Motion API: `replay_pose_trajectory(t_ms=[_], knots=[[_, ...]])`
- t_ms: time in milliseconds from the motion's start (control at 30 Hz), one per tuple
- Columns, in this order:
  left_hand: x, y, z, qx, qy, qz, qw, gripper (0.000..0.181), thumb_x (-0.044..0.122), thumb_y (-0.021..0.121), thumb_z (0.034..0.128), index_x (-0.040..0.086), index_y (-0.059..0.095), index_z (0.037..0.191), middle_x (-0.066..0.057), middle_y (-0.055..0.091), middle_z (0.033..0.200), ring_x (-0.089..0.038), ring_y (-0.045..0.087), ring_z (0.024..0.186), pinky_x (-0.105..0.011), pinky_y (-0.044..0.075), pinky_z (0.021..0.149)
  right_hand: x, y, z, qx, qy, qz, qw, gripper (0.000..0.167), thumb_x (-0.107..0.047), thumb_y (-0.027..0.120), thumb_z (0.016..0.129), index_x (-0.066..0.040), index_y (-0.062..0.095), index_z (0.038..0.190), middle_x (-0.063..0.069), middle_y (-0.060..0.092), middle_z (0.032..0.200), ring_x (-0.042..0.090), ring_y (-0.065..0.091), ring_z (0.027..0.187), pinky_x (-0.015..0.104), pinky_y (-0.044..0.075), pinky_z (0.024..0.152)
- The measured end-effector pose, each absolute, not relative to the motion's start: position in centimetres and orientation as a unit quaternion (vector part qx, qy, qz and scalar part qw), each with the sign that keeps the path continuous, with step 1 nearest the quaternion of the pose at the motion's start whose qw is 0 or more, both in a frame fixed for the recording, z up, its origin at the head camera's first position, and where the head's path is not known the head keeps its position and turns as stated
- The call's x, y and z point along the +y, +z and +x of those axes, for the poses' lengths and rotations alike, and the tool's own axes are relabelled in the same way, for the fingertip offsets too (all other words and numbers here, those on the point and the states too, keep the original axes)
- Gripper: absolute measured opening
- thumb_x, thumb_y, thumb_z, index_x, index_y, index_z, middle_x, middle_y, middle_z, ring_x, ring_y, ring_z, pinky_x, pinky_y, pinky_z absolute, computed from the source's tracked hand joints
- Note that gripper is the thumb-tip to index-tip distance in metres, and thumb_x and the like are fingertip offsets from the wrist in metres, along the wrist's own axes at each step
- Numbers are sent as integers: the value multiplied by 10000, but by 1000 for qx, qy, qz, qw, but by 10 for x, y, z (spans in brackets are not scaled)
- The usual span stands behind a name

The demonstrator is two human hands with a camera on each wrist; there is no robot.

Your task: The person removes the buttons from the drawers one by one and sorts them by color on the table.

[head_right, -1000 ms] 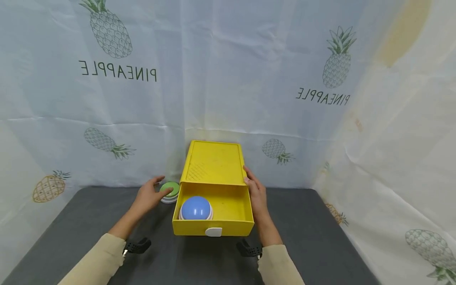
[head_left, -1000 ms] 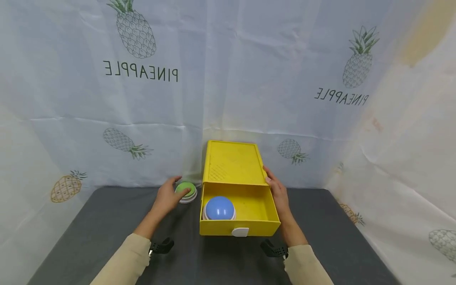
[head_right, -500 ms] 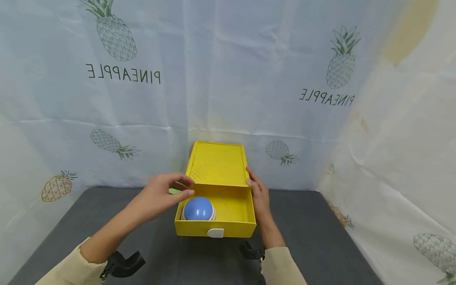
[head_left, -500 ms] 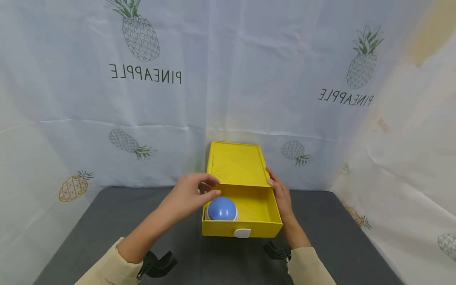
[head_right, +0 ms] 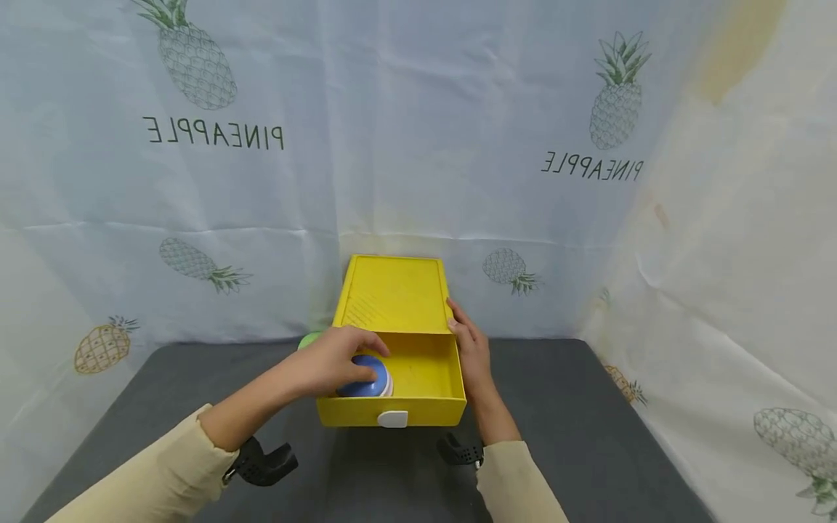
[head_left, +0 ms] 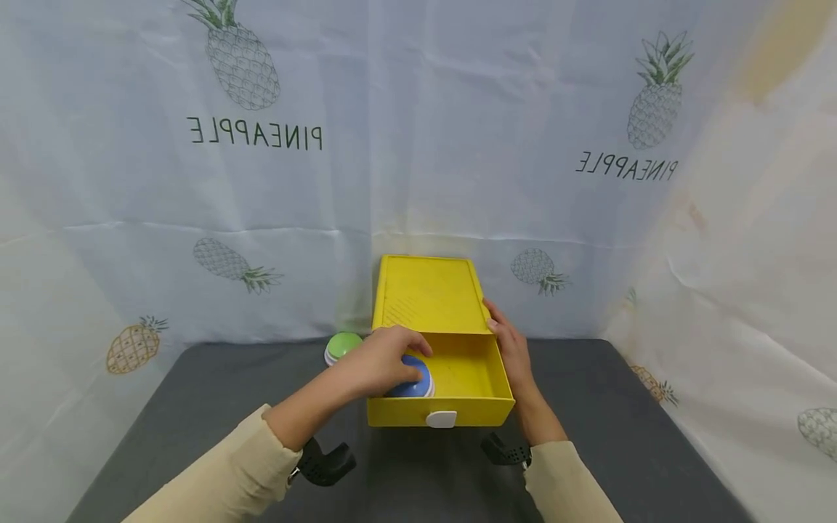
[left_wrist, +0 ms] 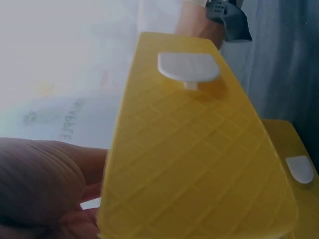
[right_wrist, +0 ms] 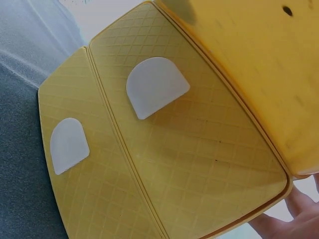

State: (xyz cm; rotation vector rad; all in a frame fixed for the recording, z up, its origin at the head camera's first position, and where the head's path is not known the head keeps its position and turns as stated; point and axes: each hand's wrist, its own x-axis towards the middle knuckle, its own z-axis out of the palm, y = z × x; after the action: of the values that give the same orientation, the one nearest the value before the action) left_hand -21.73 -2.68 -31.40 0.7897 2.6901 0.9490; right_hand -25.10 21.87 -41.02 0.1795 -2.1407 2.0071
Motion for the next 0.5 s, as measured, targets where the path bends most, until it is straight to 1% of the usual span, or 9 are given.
replay_pose_trajectory(t_ms=[100, 200, 367, 500], knots=[[-27, -311, -217, 908, 301, 275, 94, 248, 25, 698, 897, 61, 744, 1138, -78, 735, 1178, -251, 641, 1136, -423, 516, 984, 220, -409, -253, -721, 683, 61, 95, 477, -327, 371, 1097, -266, 379, 1570, 35, 436, 1596, 66, 680, 1046, 195, 575, 825], [-31, -311, -221, 907, 301, 277, 99, 237, 24, 702, 899, 53, 754, 1129, -73, 750, 1153, -243, 668, 1111, -419, 537, 996, 220, -410, -253, -715, 691, 59, 87, 474, -334, 373, 1098, -287, 379, 1569, 14, 421, 1606, 48, 671, 1068, 197, 575, 841], [-38, -311, -227, 904, 298, 286, 113, 300, 90, 784, 861, 27, 755, 1153, -79, 767, 1130, -191, 698, 995, -390, 575, 954, 220, -410, -254, -710, 698, 50, 79, 471, -340, 376, 1098, -308, 378, 1568, -22, 426, 1599, 22, 656, 1103, 195, 570, 862], [-38, -309, -230, 897, 286, 316, 114, 367, 145, 829, 830, 7, 751, 1161, -83, 774, 1107, -155, 674, 907, -359, 586, 906, 219, -410, -253, -703, 705, 48, 79, 465, -329, 379, 1098, -310, 388, 1562, -33, 447, 1583, 31, 659, 1104, 201, 572, 861]])
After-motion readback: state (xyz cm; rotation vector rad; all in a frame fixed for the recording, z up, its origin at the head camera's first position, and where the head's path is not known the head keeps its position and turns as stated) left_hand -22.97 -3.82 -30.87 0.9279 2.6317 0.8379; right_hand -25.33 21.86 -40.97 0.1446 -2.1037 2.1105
